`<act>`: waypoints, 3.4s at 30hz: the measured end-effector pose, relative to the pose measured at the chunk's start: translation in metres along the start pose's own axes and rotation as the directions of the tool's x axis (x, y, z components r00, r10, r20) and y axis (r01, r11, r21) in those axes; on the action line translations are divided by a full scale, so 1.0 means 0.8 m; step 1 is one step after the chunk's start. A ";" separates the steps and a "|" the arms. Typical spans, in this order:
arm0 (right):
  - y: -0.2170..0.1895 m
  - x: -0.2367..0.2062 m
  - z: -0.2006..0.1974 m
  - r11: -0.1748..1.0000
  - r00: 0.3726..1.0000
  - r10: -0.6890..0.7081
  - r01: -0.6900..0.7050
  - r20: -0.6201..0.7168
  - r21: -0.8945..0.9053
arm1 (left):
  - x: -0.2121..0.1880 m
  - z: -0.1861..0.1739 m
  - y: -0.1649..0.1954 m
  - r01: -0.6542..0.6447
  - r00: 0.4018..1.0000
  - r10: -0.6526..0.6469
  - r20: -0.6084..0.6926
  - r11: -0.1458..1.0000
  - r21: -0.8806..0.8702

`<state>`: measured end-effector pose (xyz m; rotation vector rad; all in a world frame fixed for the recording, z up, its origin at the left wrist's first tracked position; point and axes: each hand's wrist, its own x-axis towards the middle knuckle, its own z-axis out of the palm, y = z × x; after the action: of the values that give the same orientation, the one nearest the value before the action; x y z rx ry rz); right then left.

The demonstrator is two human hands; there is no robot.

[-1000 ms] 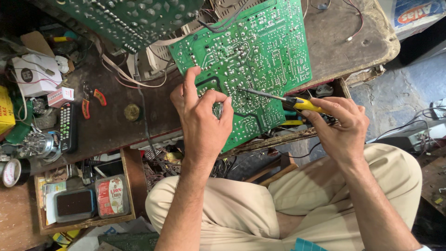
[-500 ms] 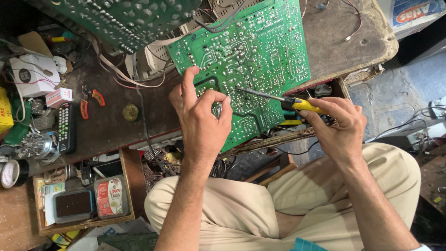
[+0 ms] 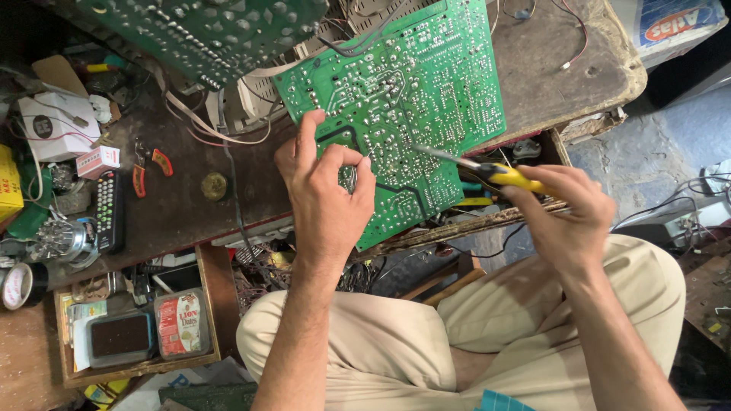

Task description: The person sits cross-legged on the floor and solders a green circuit board using a soldering iron and solder wire. They repeatedly heat solder joints and feed solder to secure connections across the board surface.

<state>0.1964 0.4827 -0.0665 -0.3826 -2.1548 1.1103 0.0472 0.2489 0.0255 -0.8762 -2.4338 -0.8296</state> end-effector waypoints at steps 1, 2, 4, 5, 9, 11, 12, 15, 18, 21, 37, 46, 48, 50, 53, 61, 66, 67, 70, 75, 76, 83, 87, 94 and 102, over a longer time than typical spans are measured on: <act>-0.002 -0.005 -0.005 0.995 0.999 0.041 -0.039 -0.023 0.088 | 0.000 -0.001 -0.001 -0.003 1.000 0.003 0.005 1.000 -0.001; -0.005 -0.009 -0.009 0.991 0.996 0.085 -0.081 -0.037 0.108 | 0.000 -0.003 -0.002 -0.004 1.000 0.004 0.009 1.000 -0.006; -0.011 -0.019 -0.019 0.975 0.982 0.176 -0.165 -0.066 0.146 | 0.001 -0.005 -0.004 -0.011 1.000 0.011 0.021 1.000 -0.017; -0.014 -0.024 -0.025 0.981 0.983 0.179 -0.175 -0.044 0.081 | 0.002 -0.007 -0.005 -0.020 0.999 0.020 0.028 1.000 -0.019; -0.029 -0.044 -0.032 0.982 0.980 0.185 -0.182 0.074 -0.039 | 0.004 -0.013 -0.009 -0.041 0.998 0.043 0.048 0.999 -0.036; -0.035 -0.052 -0.028 0.983 0.974 0.186 -0.184 0.128 -0.031 | 0.005 -0.014 -0.010 -0.040 0.997 0.043 0.057 0.998 -0.042; -0.038 -0.057 -0.024 0.982 0.971 0.189 -0.187 0.145 -0.027 | 0.005 -0.014 -0.010 -0.037 0.997 0.039 0.061 0.998 -0.041; -0.044 -0.065 -0.013 0.980 0.966 0.193 -0.197 0.171 0.009 | 0.003 -0.015 -0.011 -0.029 0.997 0.032 0.066 0.999 -0.043; -0.045 -0.064 -0.002 0.983 0.970 0.178 -0.183 0.166 0.017 | 0.004 -0.013 -0.011 -0.022 0.998 0.025 0.061 0.998 -0.052; -0.046 -0.062 0.005 0.987 0.975 0.157 -0.161 0.159 0.008 | 0.005 -0.011 -0.010 -0.011 0.998 0.014 0.057 0.999 -0.047; -0.048 -0.054 0.026 0.992 0.982 0.116 -0.122 0.151 0.034 | 0.001 -0.003 -0.009 -0.020 0.999 0.020 0.031 1.000 0.003; -0.046 -0.056 0.031 0.990 0.980 0.121 -0.130 0.155 0.050 | -0.003 -0.001 -0.012 -0.017 0.999 0.018 0.032 1.000 -0.008; -0.046 -0.058 0.032 0.991 0.983 0.109 -0.120 0.149 0.063 | -0.005 0.000 -0.013 -0.019 0.999 0.019 0.034 1.000 -0.004; -0.046 -0.059 0.032 0.991 0.983 0.109 -0.120 0.148 0.066 | -0.005 0.000 -0.014 -0.021 0.999 0.021 0.035 1.000 -0.005; -0.045 -0.056 0.033 0.990 0.981 0.118 -0.129 0.157 0.057 | -0.005 0.000 -0.016 -0.020 0.999 0.021 0.037 1.000 -0.009; -0.047 -0.055 0.031 0.988 0.979 0.126 -0.138 0.159 0.066 | -0.004 0.000 -0.015 -0.023 0.999 0.023 0.033 1.000 -0.009; -0.048 -0.056 0.032 0.975 0.967 0.178 -0.199 0.185 0.104 | -0.004 -0.002 -0.015 -0.030 0.999 0.030 0.035 1.000 -0.006; -0.048 -0.057 0.033 0.966 0.958 0.205 -0.231 0.201 0.119 | -0.004 -0.002 -0.015 -0.032 0.999 0.032 0.035 0.999 -0.003; -0.047 -0.057 0.036 0.956 0.958 0.210 -0.243 0.194 0.164 | -0.004 -0.002 -0.015 -0.033 0.999 0.033 0.030 0.999 0.002; -0.044 -0.059 0.035 0.971 0.963 0.191 -0.214 0.189 0.108 | -0.005 -0.002 -0.015 -0.016 0.999 0.016 0.047 1.000 -0.015; -0.044 -0.059 0.035 0.973 0.964 0.187 -0.208 0.188 0.100 | -0.005 -0.001 -0.015 -0.013 0.999 0.014 0.047 1.000 -0.016; -0.040 -0.061 0.037 0.943 0.944 0.245 -0.285 0.221 0.173 | -0.005 0.003 -0.015 -0.026 0.999 0.026 0.021 1.000 0.003; -0.041 -0.063 0.038 0.950 0.953 0.228 -0.262 0.199 0.167 | -0.005 0.003 -0.014 -0.034 0.999 0.034 0.008 0.999 0.002; -0.040 -0.062 0.035 0.977 0.968 0.178 -0.196 0.174 0.088 | 0.000 -0.004 -0.020 -0.040 0.999 0.039 -0.006 0.998 -0.041; -0.037 -0.060 0.028 0.993 0.988 0.094 -0.102 0.120 0.063 | 0.001 -0.004 -0.018 -0.049 0.999 0.049 -0.010 0.997 -0.055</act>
<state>0.2177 0.4265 -0.0728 -0.4051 -2.2116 1.2877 0.0371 0.2378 0.0230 -0.9468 -2.3826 -0.8841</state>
